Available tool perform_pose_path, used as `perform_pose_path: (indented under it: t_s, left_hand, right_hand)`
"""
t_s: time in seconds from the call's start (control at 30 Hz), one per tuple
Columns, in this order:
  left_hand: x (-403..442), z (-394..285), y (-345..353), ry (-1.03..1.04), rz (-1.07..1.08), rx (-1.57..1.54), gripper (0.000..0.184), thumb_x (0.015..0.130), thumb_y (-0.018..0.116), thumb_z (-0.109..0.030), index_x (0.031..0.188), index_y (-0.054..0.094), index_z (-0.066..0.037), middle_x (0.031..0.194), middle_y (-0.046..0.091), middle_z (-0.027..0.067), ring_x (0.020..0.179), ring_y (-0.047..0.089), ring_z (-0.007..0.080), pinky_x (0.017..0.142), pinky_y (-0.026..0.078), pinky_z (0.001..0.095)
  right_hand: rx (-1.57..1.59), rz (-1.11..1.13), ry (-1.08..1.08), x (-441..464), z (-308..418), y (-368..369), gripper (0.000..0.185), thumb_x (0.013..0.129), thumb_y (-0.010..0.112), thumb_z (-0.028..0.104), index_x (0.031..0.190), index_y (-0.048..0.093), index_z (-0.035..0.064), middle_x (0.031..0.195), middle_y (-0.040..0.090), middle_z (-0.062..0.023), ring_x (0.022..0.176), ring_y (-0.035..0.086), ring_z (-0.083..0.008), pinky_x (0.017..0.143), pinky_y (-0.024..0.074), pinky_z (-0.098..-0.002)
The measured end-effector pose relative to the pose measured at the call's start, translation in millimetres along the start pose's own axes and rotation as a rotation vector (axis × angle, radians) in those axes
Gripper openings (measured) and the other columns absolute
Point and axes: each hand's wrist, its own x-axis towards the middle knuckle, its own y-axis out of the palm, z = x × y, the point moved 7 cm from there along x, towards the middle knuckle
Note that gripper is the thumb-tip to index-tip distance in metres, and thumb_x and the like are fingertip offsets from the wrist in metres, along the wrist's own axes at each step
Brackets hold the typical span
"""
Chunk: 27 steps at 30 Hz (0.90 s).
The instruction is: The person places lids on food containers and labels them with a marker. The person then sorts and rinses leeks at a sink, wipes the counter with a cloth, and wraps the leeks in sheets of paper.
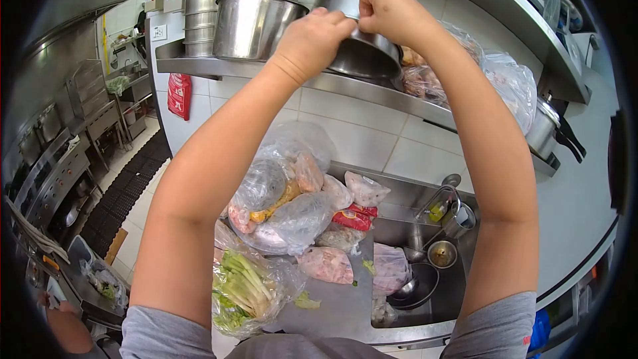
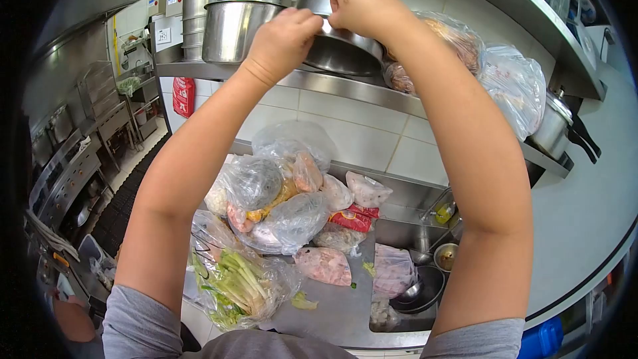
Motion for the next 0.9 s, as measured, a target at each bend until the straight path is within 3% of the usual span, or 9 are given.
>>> perform_pose_path:
  t_s: [0.17, 0.27, 0.3, 0.33, 0.5, 0.53, 0.57, 0.67, 0.9]
  left_hand:
    - [14, 35, -21, -0.311, -0.107, -0.036, 0.009, 0.078, 0.059, -0.005, 0.086, 0.054, -0.006, 0.082, 0.060, 0.0132, 0.075, 0.060, 0.0369, 0.064, 0.049, 0.0438]
    - [27, 24, -41, -0.201, -0.245, -0.054, 0.005, 0.081, 0.059, -0.007, 0.084, 0.055, -0.006, 0.075, 0.060, 0.0146, 0.073, 0.060, 0.0365, 0.064, 0.049, 0.0426]
    - [35, 17, -50, -0.247, -0.141, -0.197, 0.013, 0.080, 0.050, 0.000, 0.090, 0.058, -0.002, 0.100, 0.058, 0.0228, 0.100, 0.056, 0.0401, 0.083, 0.046, 0.0429]
    - [39, -8, -76, -0.034, -0.397, -0.232, 0.009, 0.075, 0.050, 0.004, 0.083, 0.050, 0.000, 0.084, 0.052, 0.0227, 0.082, 0.052, 0.0431, 0.069, 0.045, 0.0426]
    - [6, -106, -142, -0.305, -0.086, -0.519, 0.009, 0.075, 0.054, 0.003, 0.082, 0.049, 0.001, 0.068, 0.053, 0.0210, 0.066, 0.055, 0.0387, 0.060, 0.043, 0.0396]
    - [-39, -122, -123, -0.321, 0.321, -0.265, 0.006, 0.082, 0.061, -0.009, 0.082, 0.057, -0.005, 0.069, 0.058, 0.0156, 0.069, 0.059, 0.0379, 0.064, 0.049, 0.0432]
    - [-60, -144, -119, -0.346, 0.269, -0.199, 0.010, 0.080, 0.062, -0.008, 0.087, 0.056, -0.003, 0.074, 0.058, 0.0170, 0.073, 0.059, 0.0389, 0.067, 0.048, 0.0445]
    - [-177, -197, -61, -0.749, 0.638, -0.679, 0.019, 0.077, 0.050, 0.006, 0.096, 0.046, 0.001, 0.088, 0.058, 0.0259, 0.088, 0.056, 0.0458, 0.074, 0.045, 0.0488]
    - [-371, -325, 0, -0.956, 1.227, -0.808, 0.023, 0.075, 0.045, 0.008, 0.098, 0.044, 0.004, 0.089, 0.060, 0.0321, 0.086, 0.060, 0.0467, 0.074, 0.046, 0.0527]
  right_hand:
    - [0.119, -0.509, -0.049, -42, -7, -47, 0.036, 0.075, 0.074, 0.037, 0.083, 0.063, 0.0031, 0.080, 0.065, -0.0088, 0.075, 0.062, -0.0223, 0.067, 0.0481, -0.0351]
    - [0.023, -0.747, 0.019, -86, 2, -51, 0.032, 0.076, 0.075, 0.030, 0.091, 0.065, 0.0036, 0.088, 0.066, -0.0056, 0.082, 0.062, -0.0193, 0.074, 0.0482, -0.0308]
    - [-0.062, -0.868, 0.028, -108, 5, -50, 0.028, 0.077, 0.075, 0.025, 0.093, 0.066, 0.0032, 0.088, 0.067, -0.0051, 0.082, 0.063, -0.0176, 0.075, 0.0481, -0.0287]
    - [0.088, -1.100, -0.023, -131, 16, -51, 0.027, 0.069, 0.065, 0.004, 0.096, 0.062, -0.0015, 0.080, 0.064, -0.0200, 0.076, 0.063, -0.0343, 0.075, 0.0500, -0.0399]
    - [0.168, -0.628, 0.458, -234, -7, -64, 0.029, 0.078, 0.073, 0.015, 0.104, 0.067, 0.0020, 0.092, 0.071, -0.0075, 0.081, 0.063, -0.0096, 0.075, 0.0479, -0.0247]
    - [-0.134, -0.504, 0.580, -255, 23, -61, 0.023, 0.079, 0.067, 0.018, 0.095, 0.066, 0.0024, 0.076, 0.066, -0.0136, 0.067, 0.062, -0.0204, 0.064, 0.0473, -0.0317]
    - [-0.097, -0.270, 0.738, -281, 30, -41, 0.025, 0.078, 0.068, 0.016, 0.098, 0.065, 0.0015, 0.076, 0.066, -0.0146, 0.068, 0.062, -0.0215, 0.065, 0.0475, -0.0320]
    - [0.091, 0.151, 0.758, -376, 45, 60, 0.033, 0.074, 0.070, 0.008, 0.105, 0.061, -0.0002, 0.087, 0.065, -0.0211, 0.080, 0.064, -0.0377, 0.073, 0.0496, -0.0395]
    - [0.142, 0.675, 1.061, -562, 84, 223, 0.024, 0.068, 0.071, 0.009, 0.083, 0.057, -0.0032, 0.082, 0.064, -0.0261, 0.082, 0.063, -0.0428, 0.073, 0.0497, -0.0477]
